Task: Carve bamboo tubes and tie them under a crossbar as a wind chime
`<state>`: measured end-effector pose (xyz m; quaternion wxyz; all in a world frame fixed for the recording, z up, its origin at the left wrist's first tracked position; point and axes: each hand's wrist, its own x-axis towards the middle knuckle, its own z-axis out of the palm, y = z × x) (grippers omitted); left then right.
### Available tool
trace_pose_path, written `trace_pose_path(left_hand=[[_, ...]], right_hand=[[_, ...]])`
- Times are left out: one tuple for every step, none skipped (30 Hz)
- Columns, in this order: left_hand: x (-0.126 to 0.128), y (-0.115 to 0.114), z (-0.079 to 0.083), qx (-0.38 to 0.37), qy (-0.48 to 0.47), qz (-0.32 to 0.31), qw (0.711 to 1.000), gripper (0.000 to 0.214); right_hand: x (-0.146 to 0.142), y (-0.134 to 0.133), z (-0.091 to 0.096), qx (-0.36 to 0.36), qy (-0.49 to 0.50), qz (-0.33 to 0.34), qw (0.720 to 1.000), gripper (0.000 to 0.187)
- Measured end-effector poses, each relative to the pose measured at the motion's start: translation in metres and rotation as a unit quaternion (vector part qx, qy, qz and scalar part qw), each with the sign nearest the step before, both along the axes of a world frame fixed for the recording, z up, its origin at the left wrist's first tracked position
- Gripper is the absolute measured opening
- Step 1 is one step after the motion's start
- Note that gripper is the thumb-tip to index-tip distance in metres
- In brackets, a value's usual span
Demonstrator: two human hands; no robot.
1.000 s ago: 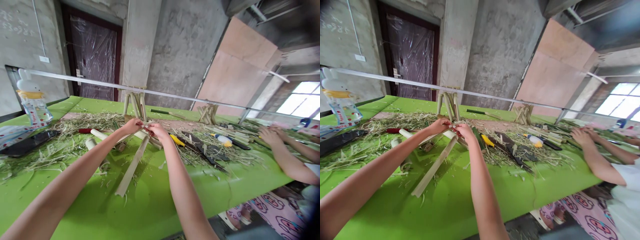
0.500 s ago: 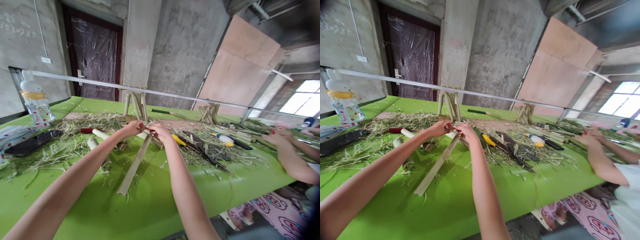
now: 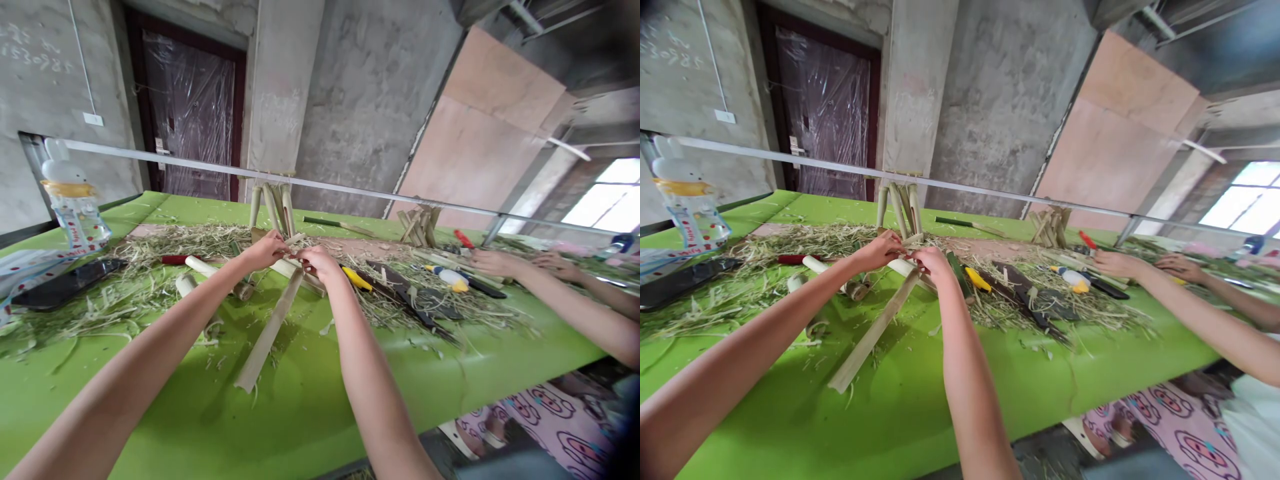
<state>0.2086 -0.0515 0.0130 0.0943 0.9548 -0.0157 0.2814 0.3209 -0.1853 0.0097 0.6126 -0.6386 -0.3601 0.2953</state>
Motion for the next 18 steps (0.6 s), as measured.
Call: trace_pose_path(left_hand=[[-0.001,-0.002,0.002,0.006,0.008,0.004,1.000,0.021],[-0.002,-0.004,0.004,0.011,0.014,0.011,1.000,0.021],[-0.004,-0.006,0.005,0.017,0.021,0.022,0.999,0.022],[-0.006,-0.009,0.007,0.025,0.027,0.036,0.999,0.024],[-0.007,-0.011,0.008,0.032,0.034,0.053,0.997,0.025],[-0.009,-0.013,0.009,0.040,0.040,0.072,0.996,0.027],[-0.011,-0.015,0.010,0.048,0.045,0.089,0.994,0.027],[-0.012,-0.016,0.011,0.054,0.049,0.105,0.992,0.028],[-0.014,-0.016,0.012,0.056,0.052,0.116,0.990,0.028],[-0.015,-0.016,0.013,0.054,0.055,0.124,0.989,0.029],[-0.016,-0.015,0.015,0.047,0.058,0.129,0.989,0.030],[-0.017,-0.014,0.016,0.039,0.063,0.132,0.988,0.031],[-0.017,-0.012,0.017,0.030,0.070,0.134,0.988,0.031],[-0.017,-0.011,0.018,0.022,0.077,0.135,0.988,0.031],[-0.017,-0.009,0.019,0.016,0.082,0.135,0.987,0.031],[-0.016,-0.006,0.019,0.011,0.084,0.135,0.987,0.031],[-0.016,-0.004,0.020,0.006,0.084,0.134,0.987,0.030],[-0.015,-0.001,0.020,0.001,0.081,0.133,0.988,0.030]], right_hand=[[-0.001,0.000,0.000,-0.003,-0.006,-0.004,1.000,0.005],[-0.002,0.001,0.000,-0.007,-0.012,-0.009,1.000,0.005],[-0.003,0.001,0.000,-0.011,-0.019,-0.014,1.000,0.006],[-0.005,0.002,0.000,-0.016,-0.028,-0.021,0.999,0.007],[-0.006,0.002,-0.001,-0.020,-0.037,-0.029,0.999,0.008],[-0.006,0.001,-0.001,-0.024,-0.047,-0.038,0.998,0.009],[-0.005,-0.001,0.000,-0.027,-0.060,-0.051,0.997,0.011],[-0.002,-0.005,0.001,-0.029,-0.080,-0.070,0.994,0.012],[0.004,-0.010,0.002,-0.031,-0.106,-0.096,0.989,0.013],[0.013,-0.018,0.004,-0.032,-0.135,-0.126,0.982,0.014],[0.027,-0.029,0.007,-0.036,-0.172,-0.166,0.970,0.013],[0.043,-0.041,0.011,-0.041,-0.197,-0.200,0.959,0.014],[0.063,-0.055,0.015,-0.047,-0.214,-0.229,0.948,0.014],[0.084,-0.070,0.019,-0.066,-0.241,-0.260,0.933,0.014],[0.107,-0.085,0.024,-0.130,-0.313,-0.300,0.892,0.013],[0.128,-0.100,0.027,-0.208,-0.372,-0.325,0.844,0.012],[0.149,-0.114,0.030,-0.236,-0.387,-0.336,0.825,0.010],[0.167,-0.126,0.031,-0.250,-0.397,-0.342,0.814,0.009]])
